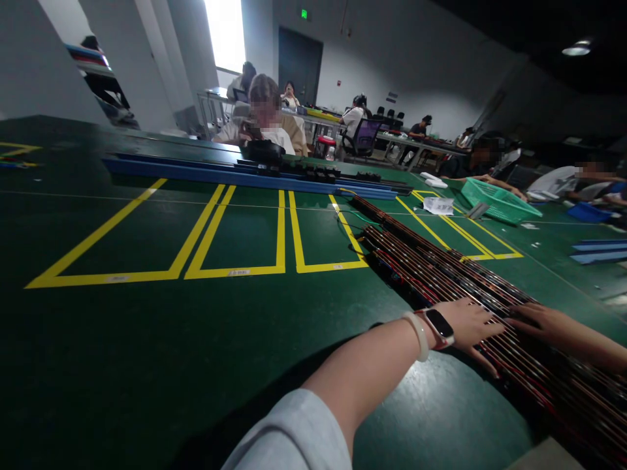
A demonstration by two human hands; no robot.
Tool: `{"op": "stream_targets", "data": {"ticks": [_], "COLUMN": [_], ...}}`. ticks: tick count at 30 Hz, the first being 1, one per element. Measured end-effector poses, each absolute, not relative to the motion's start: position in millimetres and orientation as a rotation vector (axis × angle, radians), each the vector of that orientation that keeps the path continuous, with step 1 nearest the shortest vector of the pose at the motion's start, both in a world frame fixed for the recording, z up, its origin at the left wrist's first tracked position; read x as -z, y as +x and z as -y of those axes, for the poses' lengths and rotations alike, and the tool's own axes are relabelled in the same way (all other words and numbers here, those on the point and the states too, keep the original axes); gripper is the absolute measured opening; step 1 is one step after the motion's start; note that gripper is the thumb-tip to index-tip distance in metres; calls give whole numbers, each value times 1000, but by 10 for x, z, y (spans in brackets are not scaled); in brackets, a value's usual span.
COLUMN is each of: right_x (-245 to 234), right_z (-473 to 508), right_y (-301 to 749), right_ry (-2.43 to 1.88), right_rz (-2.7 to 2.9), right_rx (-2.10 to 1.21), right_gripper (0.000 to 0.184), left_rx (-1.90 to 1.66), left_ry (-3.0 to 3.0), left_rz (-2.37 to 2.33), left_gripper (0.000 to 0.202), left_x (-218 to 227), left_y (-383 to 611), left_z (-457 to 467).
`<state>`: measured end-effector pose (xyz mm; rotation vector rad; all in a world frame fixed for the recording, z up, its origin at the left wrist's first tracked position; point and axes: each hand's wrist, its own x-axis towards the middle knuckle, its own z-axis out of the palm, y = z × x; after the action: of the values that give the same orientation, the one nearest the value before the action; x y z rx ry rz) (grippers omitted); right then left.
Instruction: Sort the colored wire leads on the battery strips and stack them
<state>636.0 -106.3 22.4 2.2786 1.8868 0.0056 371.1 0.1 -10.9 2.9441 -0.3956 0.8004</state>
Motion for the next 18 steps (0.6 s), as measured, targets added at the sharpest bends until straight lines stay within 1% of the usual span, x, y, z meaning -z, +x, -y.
{"op": "stream_targets", "data": {"ticks": [2, 3, 8, 11, 15, 18], "right_x": [-238, -250, -313, -260, -139, -135], "right_z": [1020, 997, 929, 913, 777, 554], "right_y": [6421, 6411, 6178, 6209, 6368, 6281], "right_ry": [2238, 2256, 2242, 2088, 1868, 1740], "right_rz": [-1897, -1875, -1933, -2031, -2124, -2176], "right_rx": [108, 113, 111, 24, -246, -417], "right_gripper": [38, 37, 25, 28, 34, 38], "left_rx": [-807, -810, -821, -840, -852, -812], "left_ry": [2945, 2946, 2938, 2945, 2967, 2972], "left_rz": [402, 405, 411, 407, 402, 395], "left_gripper": [58, 57, 56, 52, 48, 47], "left_x": [114, 115, 108, 108, 127, 152], "left_y": [3715, 3716, 3696, 3690, 3714, 3757], "left_z": [-2, -3, 2, 6, 7, 7]}}
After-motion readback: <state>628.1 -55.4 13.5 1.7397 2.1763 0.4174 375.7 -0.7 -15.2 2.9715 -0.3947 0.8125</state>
